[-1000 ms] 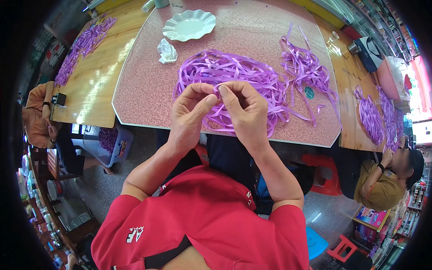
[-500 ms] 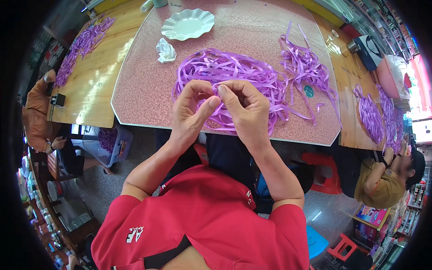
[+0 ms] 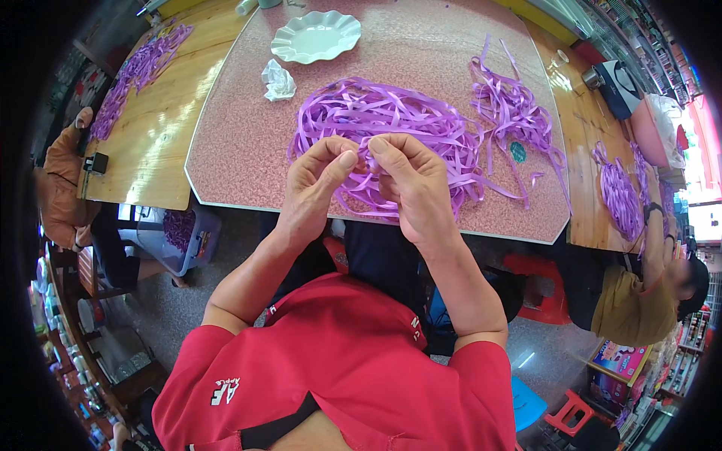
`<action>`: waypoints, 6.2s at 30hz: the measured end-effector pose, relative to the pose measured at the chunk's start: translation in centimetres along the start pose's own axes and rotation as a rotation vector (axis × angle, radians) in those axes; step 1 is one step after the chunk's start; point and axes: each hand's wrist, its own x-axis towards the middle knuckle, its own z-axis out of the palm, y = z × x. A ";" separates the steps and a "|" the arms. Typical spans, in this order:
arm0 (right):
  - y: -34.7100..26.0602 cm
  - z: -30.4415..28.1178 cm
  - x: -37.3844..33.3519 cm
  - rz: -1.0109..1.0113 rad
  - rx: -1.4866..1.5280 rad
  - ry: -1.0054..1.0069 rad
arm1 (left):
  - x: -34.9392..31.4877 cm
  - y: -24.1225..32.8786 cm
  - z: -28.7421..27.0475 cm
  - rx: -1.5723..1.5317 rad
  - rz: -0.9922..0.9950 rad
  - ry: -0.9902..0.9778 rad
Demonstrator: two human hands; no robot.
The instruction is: Untying and sorting purple plastic ribbons on a table.
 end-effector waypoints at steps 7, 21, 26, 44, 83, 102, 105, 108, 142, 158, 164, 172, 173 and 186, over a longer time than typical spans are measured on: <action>-0.6 -0.1 -0.1 0.064 -0.102 -0.030 | 0.1 -0.1 -0.2 -0.139 -0.020 -0.004; -3.0 -1.5 -0.5 -0.161 -0.595 -0.029 | 0.3 1.1 -2.7 0.167 -0.037 -0.125; -2.2 -1.5 -0.4 -0.297 -0.807 -0.174 | 0.5 2.0 -2.7 0.191 0.003 -0.132; -2.8 -1.2 -0.8 -0.133 -0.601 -0.139 | 0.3 3.2 -2.7 0.433 0.072 -0.245; -1.4 -1.2 -0.7 -0.054 -0.237 -0.042 | -0.2 1.8 -0.9 -0.343 -0.004 -0.104; 0.1 0.6 -1.3 -0.211 -0.219 -0.064 | 0.1 1.4 -1.0 0.003 0.069 -0.099; 0.7 0.0 -0.8 -0.465 -0.462 -0.088 | 0.4 1.2 -0.6 -0.281 -0.098 -0.087; 0.0 -0.1 -0.6 -0.758 -0.815 -0.170 | 0.6 1.2 -0.8 -0.431 -0.188 -0.072; -0.7 0.5 -0.5 -0.904 -1.093 -0.056 | -0.1 0.2 -0.2 0.069 0.167 0.072; 0.6 1.0 0.4 -0.976 -1.088 0.029 | 0.1 -1.1 0.4 0.225 0.200 0.235; -0.1 1.0 -0.5 -0.208 -0.423 -0.027 | 0.4 -1.3 0.4 0.258 0.369 0.212; -1.1 -0.1 -0.2 0.056 -0.079 -0.081 | 1.7 -0.5 -1.1 0.925 0.963 0.212; -1.2 -0.2 -0.2 0.086 -0.055 -0.083 | 1.8 -0.5 -1.2 0.924 0.964 0.207; -0.9 -0.1 0.2 0.105 -0.082 -0.046 | 2.0 -0.8 -0.5 0.930 0.913 0.220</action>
